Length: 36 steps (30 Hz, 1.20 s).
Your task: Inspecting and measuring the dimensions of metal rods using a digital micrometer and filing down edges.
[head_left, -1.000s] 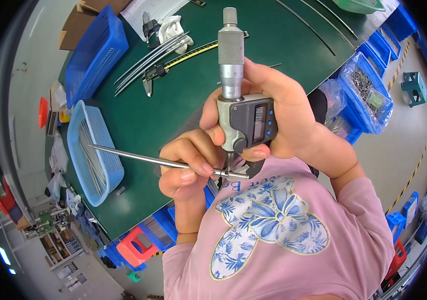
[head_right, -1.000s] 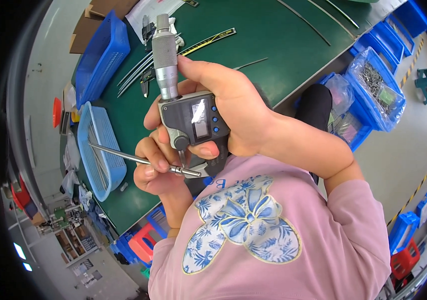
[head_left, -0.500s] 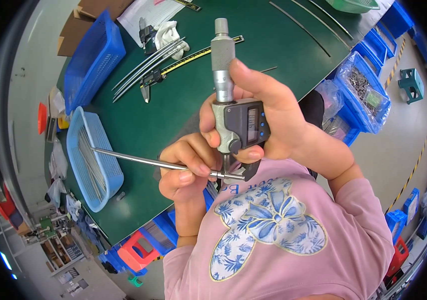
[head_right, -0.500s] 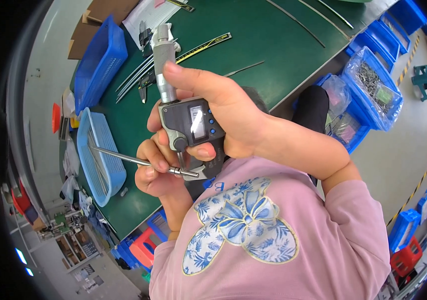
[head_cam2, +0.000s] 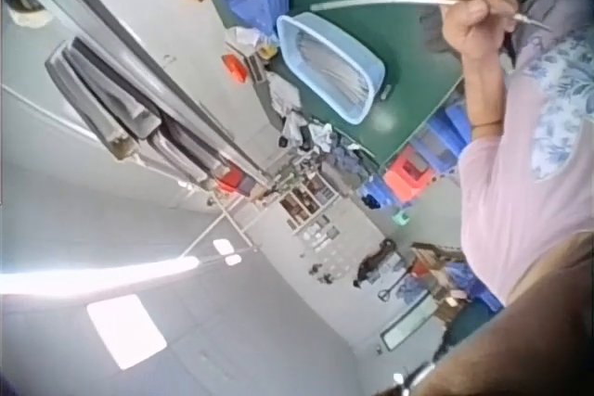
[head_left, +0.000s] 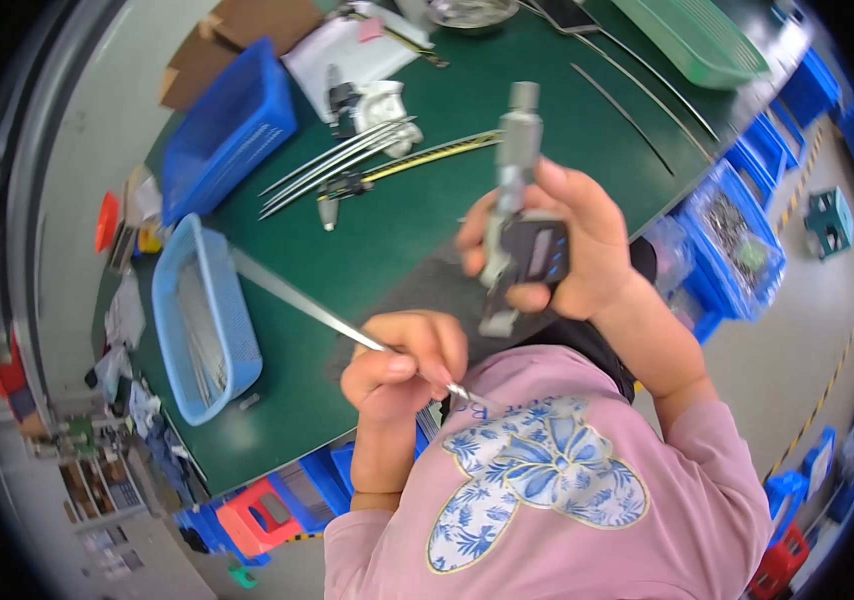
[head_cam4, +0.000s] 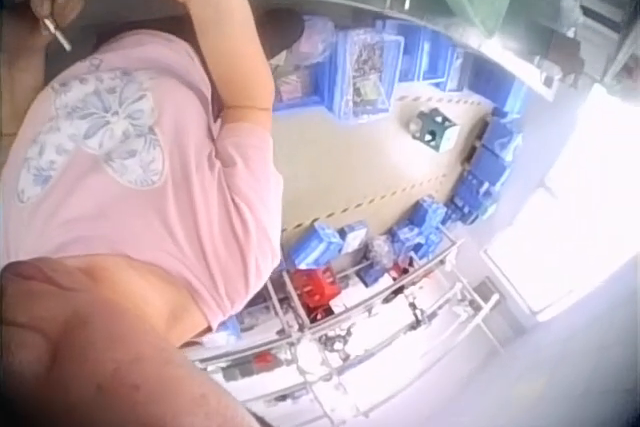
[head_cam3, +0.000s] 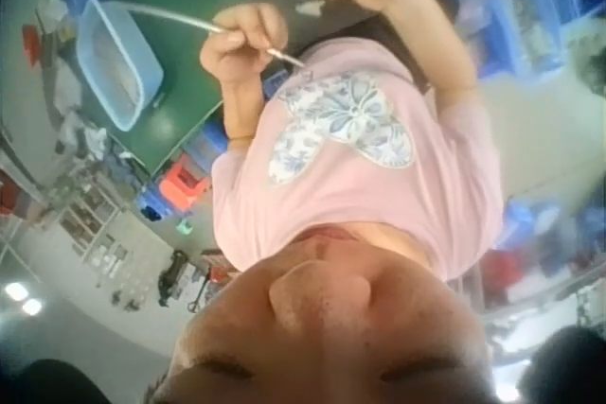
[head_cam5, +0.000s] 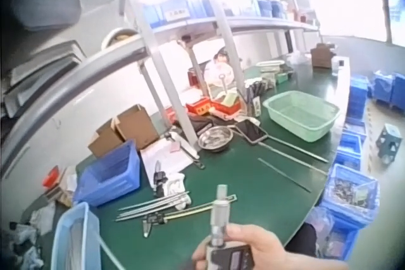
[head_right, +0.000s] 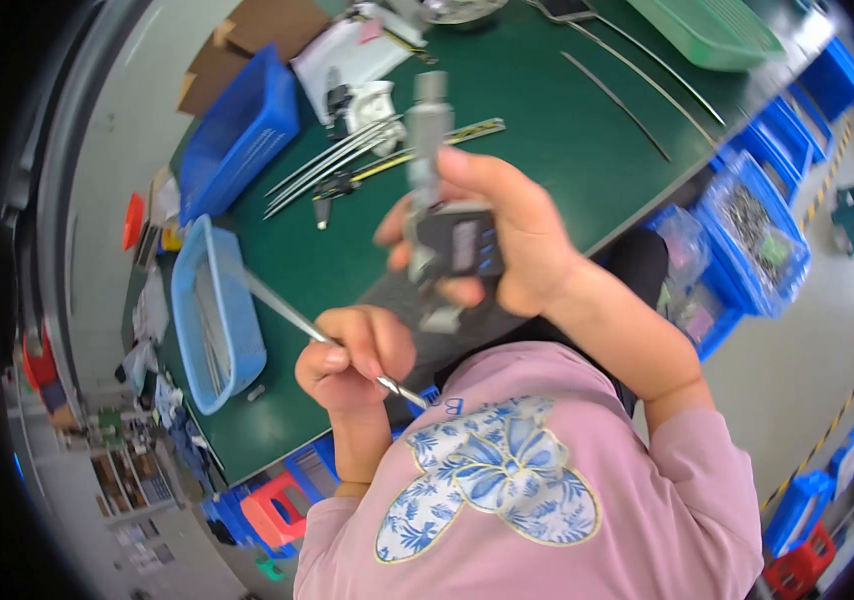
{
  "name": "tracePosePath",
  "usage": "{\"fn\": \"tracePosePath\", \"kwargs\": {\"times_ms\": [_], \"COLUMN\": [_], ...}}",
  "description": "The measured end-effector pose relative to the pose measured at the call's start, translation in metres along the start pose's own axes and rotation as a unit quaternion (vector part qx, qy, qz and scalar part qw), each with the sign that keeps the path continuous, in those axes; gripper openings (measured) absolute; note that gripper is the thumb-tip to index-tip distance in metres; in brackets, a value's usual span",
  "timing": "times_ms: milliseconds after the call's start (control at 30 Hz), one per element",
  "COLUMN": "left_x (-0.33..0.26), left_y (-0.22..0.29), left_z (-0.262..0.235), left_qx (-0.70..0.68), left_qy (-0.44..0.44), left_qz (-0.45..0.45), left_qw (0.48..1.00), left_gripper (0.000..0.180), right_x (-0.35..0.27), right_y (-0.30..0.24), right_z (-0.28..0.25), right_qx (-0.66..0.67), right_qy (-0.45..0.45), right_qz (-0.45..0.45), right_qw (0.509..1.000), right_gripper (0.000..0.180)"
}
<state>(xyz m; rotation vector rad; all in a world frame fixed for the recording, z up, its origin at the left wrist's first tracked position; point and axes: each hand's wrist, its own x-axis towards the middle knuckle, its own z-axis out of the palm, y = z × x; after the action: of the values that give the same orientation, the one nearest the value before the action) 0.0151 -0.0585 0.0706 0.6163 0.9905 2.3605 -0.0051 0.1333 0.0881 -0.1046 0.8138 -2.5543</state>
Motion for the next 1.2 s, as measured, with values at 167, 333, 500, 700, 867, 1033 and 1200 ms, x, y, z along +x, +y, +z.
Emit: {"fn": "tracePosePath", "kwargs": {"times_ms": [167,333,500,700,867,1033,1200], "left_x": [0.003,0.0,-0.001,-0.014,-0.009,0.004,0.02], "left_y": [0.02,0.022,0.016,0.036,0.048,0.022,-0.008], "left_z": [0.001,0.002,-0.005,-0.022,-0.024,-0.017,-0.012], "left_qx": [-0.122,-0.155,-0.194,-0.215,-0.202,-0.159,0.159], "left_qy": [-0.128,-0.22,-0.254,-0.101,0.066,0.152,0.14], "left_qz": [-0.2,-0.294,-0.332,-0.321,-0.114,0.217,0.184], "left_qw": [0.964,0.917,0.887,0.917,0.971,0.951,0.96], "left_gripper": [0.03,0.031,0.031,0.052,0.058,0.058,0.044], "right_x": [0.045,0.068,0.063,0.055,0.046,0.035,0.015], "right_y": [-0.009,-0.018,-0.023,-0.017,-0.001,0.022,0.039], "right_z": [-0.029,-0.034,-0.042,-0.05,-0.043,-0.014,0.015], "right_qx": [-0.229,-0.149,-0.091,-0.094,-0.013,0.058,0.002], "right_qy": [0.141,0.147,0.122,0.184,0.209,0.195,0.18], "right_qz": [-0.18,-0.17,-0.165,-0.181,-0.212,-0.236,-0.224], "right_qw": [0.946,0.963,0.974,0.962,0.955,0.95,0.958], "right_gripper": [0.031,0.025,0.026,0.029,0.028,0.025,0.025]}}
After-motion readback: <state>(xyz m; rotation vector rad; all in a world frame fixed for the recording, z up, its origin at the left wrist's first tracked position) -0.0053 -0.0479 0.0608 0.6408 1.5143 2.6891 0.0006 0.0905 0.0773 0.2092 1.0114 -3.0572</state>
